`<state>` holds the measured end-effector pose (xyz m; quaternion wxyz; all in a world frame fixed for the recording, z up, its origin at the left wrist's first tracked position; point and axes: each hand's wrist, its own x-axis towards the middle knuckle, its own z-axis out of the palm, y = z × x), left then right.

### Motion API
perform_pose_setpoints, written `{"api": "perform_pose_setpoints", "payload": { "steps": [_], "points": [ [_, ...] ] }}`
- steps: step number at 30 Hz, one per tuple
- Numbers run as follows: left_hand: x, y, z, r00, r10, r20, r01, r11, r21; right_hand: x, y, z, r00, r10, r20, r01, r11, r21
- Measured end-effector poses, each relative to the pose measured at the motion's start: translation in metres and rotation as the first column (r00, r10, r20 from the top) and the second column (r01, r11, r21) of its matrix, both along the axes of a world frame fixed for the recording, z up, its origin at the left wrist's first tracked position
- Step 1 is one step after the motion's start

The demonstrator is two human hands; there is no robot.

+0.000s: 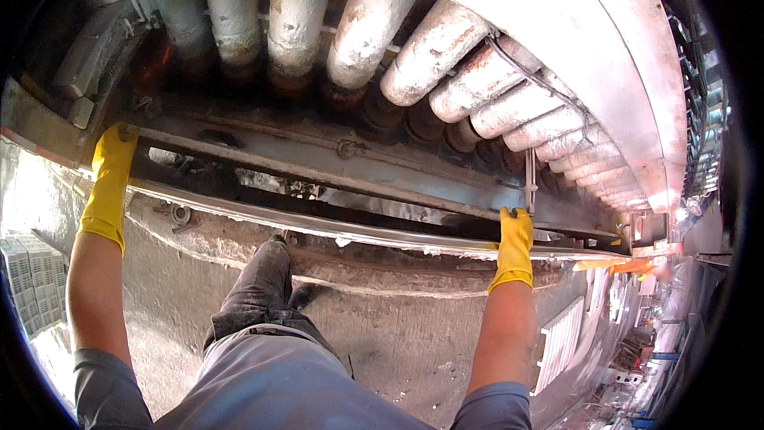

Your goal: The person operates a large industrial roller machine, repeatedly inserting and removing a long metal sheet. They also handle a white plastic crate containing blue-green glass fragments, using a metal tool to adjust the contents before returning to the machine.

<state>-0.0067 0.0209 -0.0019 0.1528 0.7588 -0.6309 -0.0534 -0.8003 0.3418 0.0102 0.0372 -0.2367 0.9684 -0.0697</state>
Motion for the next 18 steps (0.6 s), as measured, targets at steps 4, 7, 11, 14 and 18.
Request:
{"api": "perform_pose_setpoints", "payload": {
  "steps": [4,7,11,14,18],
  "points": [
    [-0.002,0.019,0.002,1.000,0.014,0.026,-0.015,1.000,0.006,0.011,0.016,0.006,1.000,-0.001,0.005,0.001,1.000,0.002],
    [0.005,0.029,0.001,0.999,0.020,0.028,-0.020,1.000,0.008,0.007,0.029,0.000,1.000,-0.005,0.004,0.005,1.000,-0.004],
    [0.010,0.041,-0.003,1.000,0.014,-0.006,-0.014,1.000,-0.013,0.012,0.038,-0.001,1.000,-0.017,-0.004,0.017,1.000,-0.008],
    [0.014,0.050,-0.005,0.999,0.020,-0.028,-0.021,1.000,-0.016,0.024,0.044,0.006,0.999,-0.015,0.033,0.016,0.999,-0.038],
    [0.013,0.057,-0.006,0.999,0.027,-0.041,-0.028,1.000,0.000,0.026,0.056,0.003,0.999,-0.024,0.046,0.028,0.995,-0.091]
  ]
}}
